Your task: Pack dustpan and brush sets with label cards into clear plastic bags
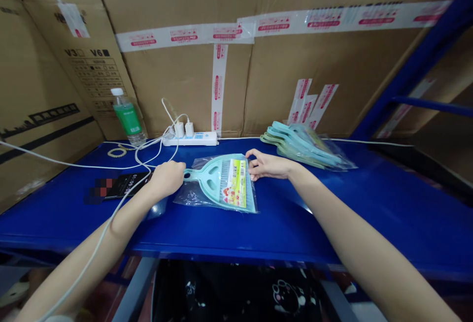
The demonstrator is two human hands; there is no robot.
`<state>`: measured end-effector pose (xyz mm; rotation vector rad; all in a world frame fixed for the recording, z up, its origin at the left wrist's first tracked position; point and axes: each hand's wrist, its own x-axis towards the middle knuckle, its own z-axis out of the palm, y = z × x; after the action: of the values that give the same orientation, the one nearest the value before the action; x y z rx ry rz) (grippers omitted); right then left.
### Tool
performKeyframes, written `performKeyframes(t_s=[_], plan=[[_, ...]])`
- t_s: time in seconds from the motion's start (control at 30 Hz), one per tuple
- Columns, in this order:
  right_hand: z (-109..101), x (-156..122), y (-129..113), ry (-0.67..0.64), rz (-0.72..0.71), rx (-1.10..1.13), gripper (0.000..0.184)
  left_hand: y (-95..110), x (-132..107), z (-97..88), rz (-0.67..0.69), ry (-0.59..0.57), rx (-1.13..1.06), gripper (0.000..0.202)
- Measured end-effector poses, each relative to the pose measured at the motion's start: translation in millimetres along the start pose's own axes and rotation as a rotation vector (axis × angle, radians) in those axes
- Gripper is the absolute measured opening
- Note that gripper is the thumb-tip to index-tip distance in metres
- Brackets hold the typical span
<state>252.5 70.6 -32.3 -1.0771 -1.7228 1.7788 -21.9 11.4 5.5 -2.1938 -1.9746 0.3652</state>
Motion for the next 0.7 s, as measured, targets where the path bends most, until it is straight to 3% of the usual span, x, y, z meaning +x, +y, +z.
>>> performKeyframes(t_s=[0.37,0.7], plan=[[-4.6,-7.2,-4.5,0.002,0.056,-0.106,0.056,-0.8,-0.4,-2.7,-0.028,0.007,0.01,0.035],[-10.8,-12.1,-7.3,-0.079,0.107,-0.222,0.052,-1.7,-0.4,-4.0,-0.057,0.009,0.016,0.036]])
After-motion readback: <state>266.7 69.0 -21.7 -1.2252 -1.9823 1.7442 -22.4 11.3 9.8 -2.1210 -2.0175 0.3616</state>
